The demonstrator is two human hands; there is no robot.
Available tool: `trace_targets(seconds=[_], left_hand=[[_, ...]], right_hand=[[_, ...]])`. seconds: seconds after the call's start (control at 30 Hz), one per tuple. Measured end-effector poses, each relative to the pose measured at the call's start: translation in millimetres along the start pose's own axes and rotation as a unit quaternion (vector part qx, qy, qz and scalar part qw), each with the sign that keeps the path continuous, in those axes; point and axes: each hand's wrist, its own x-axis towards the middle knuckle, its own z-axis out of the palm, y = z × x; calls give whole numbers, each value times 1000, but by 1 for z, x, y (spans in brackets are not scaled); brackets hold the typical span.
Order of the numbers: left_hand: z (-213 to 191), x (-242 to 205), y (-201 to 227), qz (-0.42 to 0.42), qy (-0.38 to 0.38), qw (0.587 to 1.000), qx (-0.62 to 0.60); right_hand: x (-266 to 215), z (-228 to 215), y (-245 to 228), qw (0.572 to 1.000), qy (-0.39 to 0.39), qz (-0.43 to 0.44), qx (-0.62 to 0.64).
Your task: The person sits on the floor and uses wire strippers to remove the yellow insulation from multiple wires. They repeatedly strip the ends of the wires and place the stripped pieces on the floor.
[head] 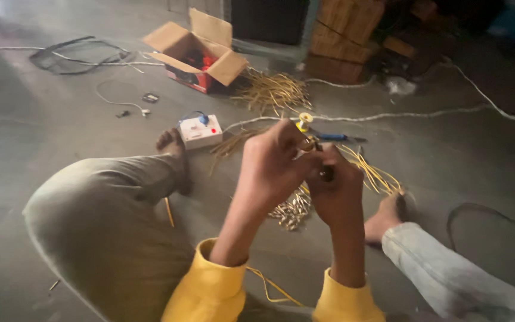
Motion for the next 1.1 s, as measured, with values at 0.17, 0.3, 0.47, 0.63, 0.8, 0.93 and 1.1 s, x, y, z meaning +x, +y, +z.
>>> trace_targets(seconds=[0.17, 0.3, 0.47, 0.63, 0.8, 0.93, 1.1], left_hand=[[16, -5, 2, 31, 103, 993, 46], [20, -7, 1, 37, 184, 980, 60], [6, 8, -10, -40, 80, 925, -369], [-3, 5, -12, -83, 0, 795, -601], [-6, 6, -8, -115, -3, 814, -569], [-10, 9, -5, -122, 8, 807, -578], [-11, 11, -1, -134, 25, 835, -533]], right_hand=[[6, 6, -11, 990, 81, -110, -23], [4, -2, -11, 990, 97, 102, 18], [5, -11, -4, 973, 92, 138, 163], [0, 1, -4, 974, 64, 107, 191], [-4, 17, -9, 966, 21, 100, 237], [-4, 21, -11, 970, 13, 86, 229], [-3, 15, -15, 976, 15, 95, 197]])
